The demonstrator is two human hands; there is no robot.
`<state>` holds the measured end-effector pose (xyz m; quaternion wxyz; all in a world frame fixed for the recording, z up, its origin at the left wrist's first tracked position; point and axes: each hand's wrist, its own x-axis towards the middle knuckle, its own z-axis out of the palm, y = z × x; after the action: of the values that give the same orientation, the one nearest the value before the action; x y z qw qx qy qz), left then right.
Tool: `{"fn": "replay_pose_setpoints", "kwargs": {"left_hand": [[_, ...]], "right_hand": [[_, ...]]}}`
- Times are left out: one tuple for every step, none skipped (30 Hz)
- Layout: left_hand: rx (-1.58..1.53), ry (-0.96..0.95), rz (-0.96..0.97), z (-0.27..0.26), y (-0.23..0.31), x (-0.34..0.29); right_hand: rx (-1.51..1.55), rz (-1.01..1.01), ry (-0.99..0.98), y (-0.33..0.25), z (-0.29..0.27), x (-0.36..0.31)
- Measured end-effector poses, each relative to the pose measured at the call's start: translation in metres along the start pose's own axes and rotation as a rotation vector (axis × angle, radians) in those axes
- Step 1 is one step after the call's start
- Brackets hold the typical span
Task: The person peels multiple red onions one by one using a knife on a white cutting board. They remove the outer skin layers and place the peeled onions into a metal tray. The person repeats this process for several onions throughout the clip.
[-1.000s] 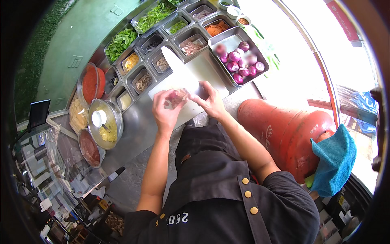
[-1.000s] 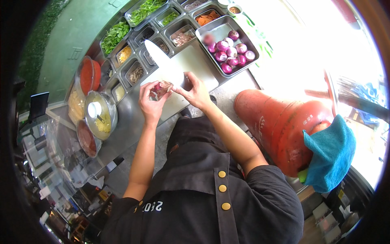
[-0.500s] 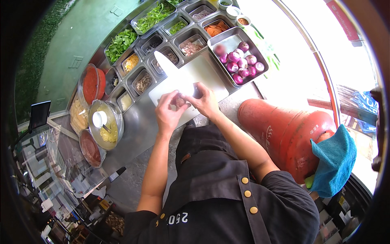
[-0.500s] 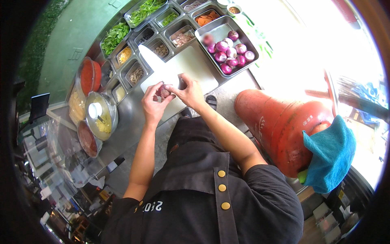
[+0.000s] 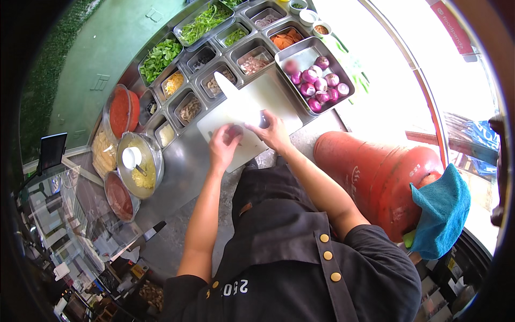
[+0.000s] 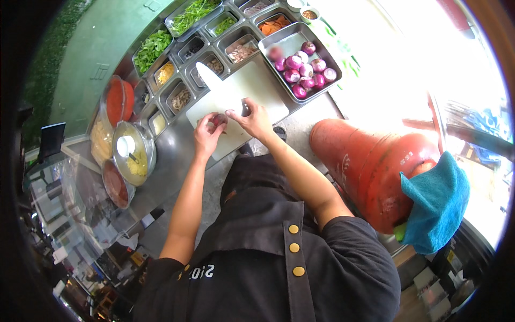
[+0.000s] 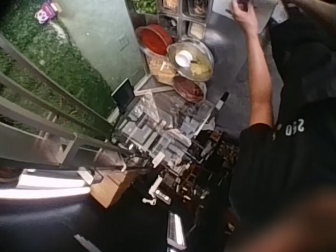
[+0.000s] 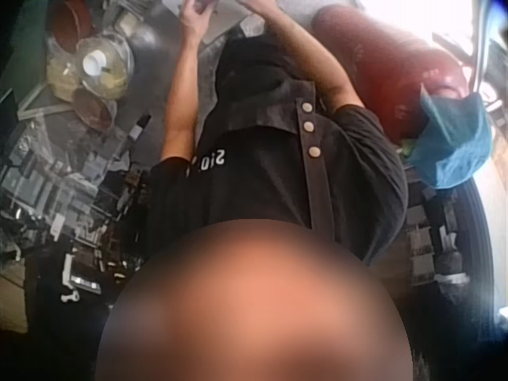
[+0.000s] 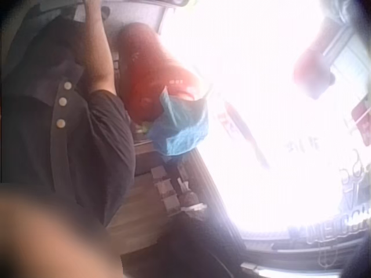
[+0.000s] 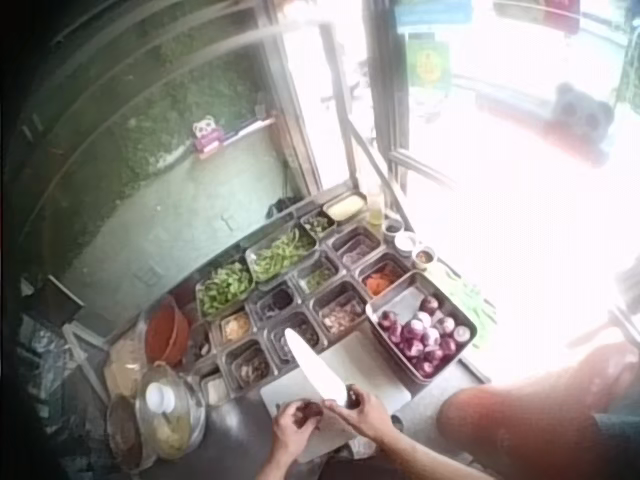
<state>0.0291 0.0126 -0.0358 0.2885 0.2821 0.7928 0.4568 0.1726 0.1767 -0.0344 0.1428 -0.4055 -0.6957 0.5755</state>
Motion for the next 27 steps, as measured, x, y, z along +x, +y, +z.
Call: {"fn": "replay_pose_setpoints", "kwargs": {"left_hand": [[0.084, 0.016, 0.106, -0.001, -0.008, 0.000], [0.171, 0.024, 0.165, -0.001, -0.014, -0.002], [0.268, 0.021, 0.141, -0.001, -0.019, -0.003], [0.220, 0.052, 0.183, 0.000, -0.022, -0.006], [0.183, 0.071, 0.140, 0.001, -0.024, -0.011], [0.146, 0.090, 0.096, 0.002, -0.025, -0.016], [0.148, 0.096, 0.061, 0.002, -0.027, -0.020], [0.150, 0.104, 0.025, 0.001, -0.029, -0.023], [0.132, 0.122, 0.032, 0.000, -0.031, -0.026], [0.148, 0.116, 0.003, -0.002, -0.034, -0.029], [0.144, 0.119, 0.016, -0.003, -0.037, -0.031], [0.160, 0.117, -0.046, -0.005, -0.040, -0.031], [0.020, 0.141, -0.024, -0.006, -0.043, -0.030], [-0.098, 0.160, -0.079, -0.009, -0.045, -0.030], [-0.215, 0.166, -0.172, -0.010, -0.045, -0.027], [-0.266, 0.151, -0.132, -0.012, -0.044, -0.023], [-0.311, 0.127, -0.137, -0.016, -0.041, -0.020], [-0.349, 0.116, -0.160, -0.020, -0.037, -0.017], [-0.287, 0.130, -0.180, -0.022, -0.032, -0.013], [-0.280, 0.132, -0.133, -0.022, -0.027, -0.006], [-0.255, 0.152, -0.115, -0.021, -0.021, 0.002], [-0.232, 0.167, -0.119, -0.018, -0.015, 0.012], [-0.265, 0.097, -0.108, -0.017, -0.011, 0.021], [-0.120, 0.032, -0.084, -0.016, -0.007, 0.028], [0.023, -0.031, -0.085, -0.014, -0.004, 0.036], [0.168, -0.095, -0.086, -0.012, -0.001, 0.044], [0.338, -0.080, 0.155, -0.012, 0.001, 0.050]], "right_hand": [[-0.089, -0.022, 0.009, 0.004, -0.002, -0.001], [-0.140, -0.015, 0.010, 0.009, -0.002, -0.002], [-0.191, -0.010, 0.012, 0.014, -0.002, -0.002], [-0.241, -0.005, 0.015, 0.019, -0.001, -0.002], [-0.206, 0.001, 0.012, 0.024, 0.001, 0.000], [-0.171, 0.007, 0.008, 0.029, 0.005, 0.003], [-0.151, 0.043, 0.003, 0.033, 0.008, 0.003], [-0.140, 0.032, 0.021, 0.036, 0.011, 0.003], [-0.144, 0.049, 0.040, 0.038, 0.014, 0.003], [-0.161, 0.102, 0.048, 0.039, 0.016, 0.002], [-0.180, 0.072, 0.045, 0.039, 0.016, 0.000], [-0.213, 0.075, 0.033, 0.038, 0.015, -0.002], [-0.246, 0.078, 0.020, 0.035, 0.014, -0.003], [-0.263, 0.071, 0.014, 0.032, 0.014, -0.005], [-0.282, 0.062, 0.012, 0.029, 0.013, -0.005], [-0.302, 0.043, 0.019, 0.027, 0.012, -0.005], [-0.306, 0.064, 0.014, 0.025, 0.013, -0.005], [-0.310, 0.072, 0.015, 0.024, 0.014, -0.006], [-0.309, 0.062, 0.021, 0.023, 0.015, -0.004], [-0.291, 0.066, 0.041, 0.023, 0.016, -0.002], [-0.271, 0.058, 0.063, 0.025, 0.016, -0.002], [-0.259, 0.070, 0.083, 0.027, 0.016, -0.001], [-0.253, 0.053, 0.106, 0.030, 0.014, -0.001], [-0.254, 0.055, 0.122, 0.033, 0.012, -0.003], [-0.255, 0.054, 0.139, 0.036, 0.010, -0.002], [-0.254, 0.053, 0.151, 0.037, 0.007, -0.002], [-0.251, 0.053, 0.163, 0.039, 0.005, -0.002]]}}
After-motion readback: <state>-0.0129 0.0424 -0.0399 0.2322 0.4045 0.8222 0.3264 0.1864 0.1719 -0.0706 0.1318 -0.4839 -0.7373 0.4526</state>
